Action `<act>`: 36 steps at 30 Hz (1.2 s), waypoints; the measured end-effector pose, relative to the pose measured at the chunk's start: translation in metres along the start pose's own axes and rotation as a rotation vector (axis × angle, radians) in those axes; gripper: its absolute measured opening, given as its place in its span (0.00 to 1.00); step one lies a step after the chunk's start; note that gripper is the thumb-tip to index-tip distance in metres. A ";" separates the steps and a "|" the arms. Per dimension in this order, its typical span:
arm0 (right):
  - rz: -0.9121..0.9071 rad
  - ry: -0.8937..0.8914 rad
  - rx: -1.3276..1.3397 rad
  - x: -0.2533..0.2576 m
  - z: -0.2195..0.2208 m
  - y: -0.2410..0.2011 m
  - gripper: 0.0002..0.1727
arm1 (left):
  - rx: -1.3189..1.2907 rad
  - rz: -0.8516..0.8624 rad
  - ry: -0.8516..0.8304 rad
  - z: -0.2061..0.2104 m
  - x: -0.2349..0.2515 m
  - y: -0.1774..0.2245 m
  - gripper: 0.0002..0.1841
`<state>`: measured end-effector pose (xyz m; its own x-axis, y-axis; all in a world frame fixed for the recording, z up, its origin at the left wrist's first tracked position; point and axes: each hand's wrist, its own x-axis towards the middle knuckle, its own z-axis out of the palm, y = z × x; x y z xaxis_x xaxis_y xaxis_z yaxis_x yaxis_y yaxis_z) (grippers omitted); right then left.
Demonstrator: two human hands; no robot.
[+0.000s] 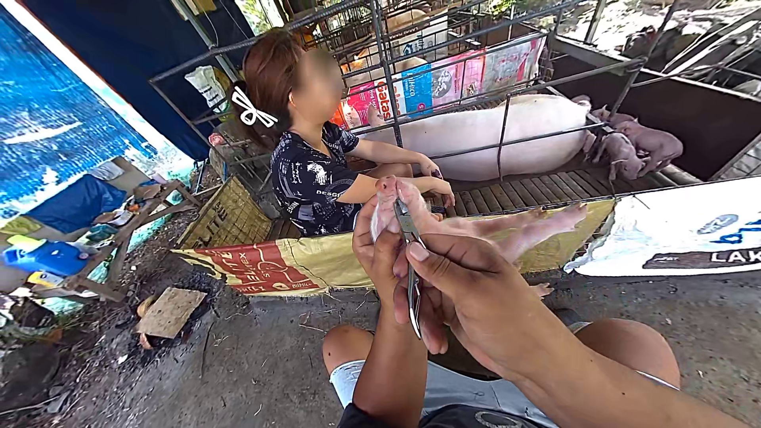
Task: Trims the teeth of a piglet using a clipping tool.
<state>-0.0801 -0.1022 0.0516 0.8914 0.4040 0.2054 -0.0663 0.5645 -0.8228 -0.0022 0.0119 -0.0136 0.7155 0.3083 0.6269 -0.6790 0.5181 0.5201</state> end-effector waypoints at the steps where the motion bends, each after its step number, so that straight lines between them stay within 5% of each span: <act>1: 0.005 -0.003 0.005 0.000 0.000 0.000 0.17 | -0.005 0.000 -0.008 -0.003 0.000 -0.002 0.16; 36: -0.017 0.030 0.032 -0.008 0.015 -0.006 0.15 | -0.014 0.070 -0.055 0.006 0.003 0.003 0.17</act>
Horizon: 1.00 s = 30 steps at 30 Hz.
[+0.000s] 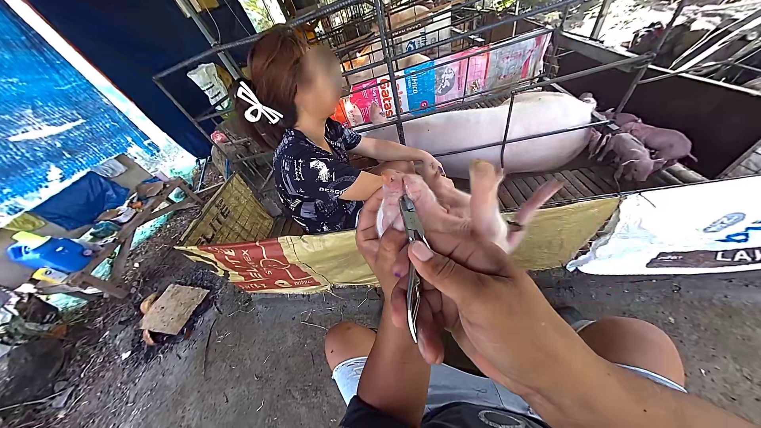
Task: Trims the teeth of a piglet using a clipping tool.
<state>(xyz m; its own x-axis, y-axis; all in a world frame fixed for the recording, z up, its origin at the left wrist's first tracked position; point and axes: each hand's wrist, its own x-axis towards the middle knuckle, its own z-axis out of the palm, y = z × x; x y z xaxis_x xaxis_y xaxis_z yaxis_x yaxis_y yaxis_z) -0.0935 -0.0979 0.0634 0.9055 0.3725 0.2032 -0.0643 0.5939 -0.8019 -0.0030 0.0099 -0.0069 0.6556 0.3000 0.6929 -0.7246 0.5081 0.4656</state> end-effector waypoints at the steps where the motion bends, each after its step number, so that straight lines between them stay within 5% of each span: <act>1: 0.000 -0.013 0.009 0.002 -0.003 0.001 0.16 | 0.000 0.034 -0.006 0.001 0.003 -0.002 0.18; 7: 0.124 0.033 0.018 0.029 -0.024 0.010 0.18 | 0.238 0.033 0.000 -0.012 0.015 -0.004 0.22; 16: 0.084 -0.042 0.078 0.042 -0.011 0.043 0.17 | 0.244 -0.051 0.034 -0.049 0.014 0.009 0.18; 22: 0.080 -0.070 0.054 0.074 -0.009 0.036 0.18 | 0.339 0.088 0.013 -0.046 0.052 0.008 0.19; 30: 0.089 -0.109 0.025 0.076 0.007 0.032 0.16 | 0.303 -0.013 0.038 -0.063 0.054 0.020 0.21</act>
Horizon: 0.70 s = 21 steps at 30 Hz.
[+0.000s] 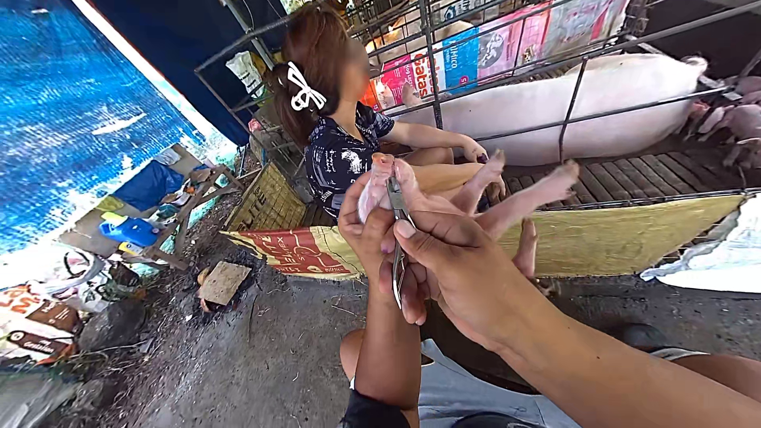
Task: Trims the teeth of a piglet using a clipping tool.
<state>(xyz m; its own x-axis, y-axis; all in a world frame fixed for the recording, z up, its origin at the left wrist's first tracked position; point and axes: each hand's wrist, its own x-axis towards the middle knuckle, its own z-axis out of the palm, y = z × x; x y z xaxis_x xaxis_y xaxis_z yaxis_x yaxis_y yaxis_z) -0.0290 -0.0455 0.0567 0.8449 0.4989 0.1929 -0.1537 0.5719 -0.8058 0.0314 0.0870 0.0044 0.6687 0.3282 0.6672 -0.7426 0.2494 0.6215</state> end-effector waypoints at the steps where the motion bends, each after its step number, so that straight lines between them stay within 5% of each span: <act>1: -0.001 -0.001 -0.010 -0.002 0.003 -0.002 0.16 | -0.006 -0.002 0.001 0.001 -0.001 0.004 0.21; 21: -0.018 -0.053 -0.026 -0.018 0.024 -0.019 0.17 | -0.252 0.033 -0.066 0.021 0.003 0.037 0.15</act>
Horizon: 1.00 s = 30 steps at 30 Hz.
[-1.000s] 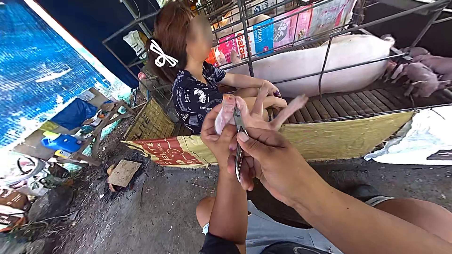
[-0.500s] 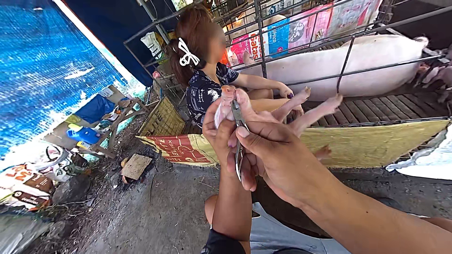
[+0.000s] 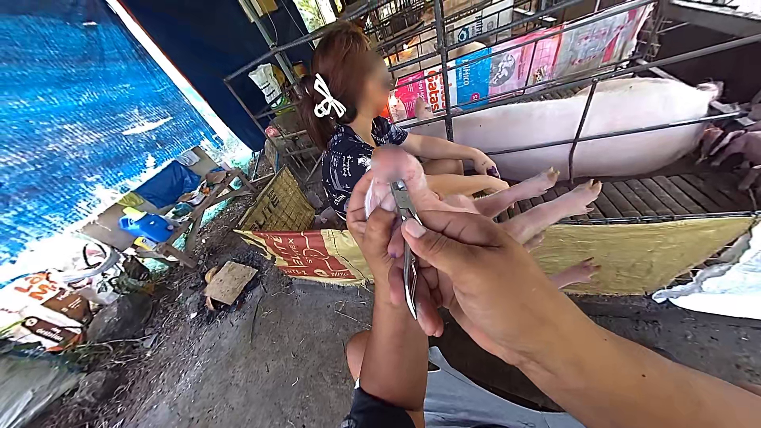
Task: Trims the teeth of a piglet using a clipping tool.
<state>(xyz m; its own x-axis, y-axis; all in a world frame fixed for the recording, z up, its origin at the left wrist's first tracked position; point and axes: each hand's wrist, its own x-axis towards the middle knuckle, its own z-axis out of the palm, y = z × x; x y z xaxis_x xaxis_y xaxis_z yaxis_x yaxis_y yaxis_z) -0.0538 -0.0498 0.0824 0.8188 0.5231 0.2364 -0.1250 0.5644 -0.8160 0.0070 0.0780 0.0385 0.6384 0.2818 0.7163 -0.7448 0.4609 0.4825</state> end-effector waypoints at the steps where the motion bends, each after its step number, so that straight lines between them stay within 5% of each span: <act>1: 0.001 -0.004 -0.003 -0.001 0.001 0.000 0.17 | 0.005 -0.008 -0.006 -0.002 -0.001 0.000 0.16; 20: 0.020 0.005 -0.016 -0.014 0.005 -0.003 0.17 | 0.058 0.115 -0.153 -0.011 -0.001 -0.003 0.20; 30: -0.161 0.018 -0.306 -0.014 -0.025 0.016 0.16 | 0.317 0.191 0.020 0.006 -0.006 0.003 0.21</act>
<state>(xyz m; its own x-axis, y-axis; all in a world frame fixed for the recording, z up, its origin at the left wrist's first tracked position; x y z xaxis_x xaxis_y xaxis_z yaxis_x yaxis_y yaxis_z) -0.0533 -0.0637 0.0529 0.8242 0.4302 0.3682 0.1785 0.4197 -0.8899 -0.0005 0.0724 0.0389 0.4838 0.3557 0.7997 -0.8719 0.1162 0.4757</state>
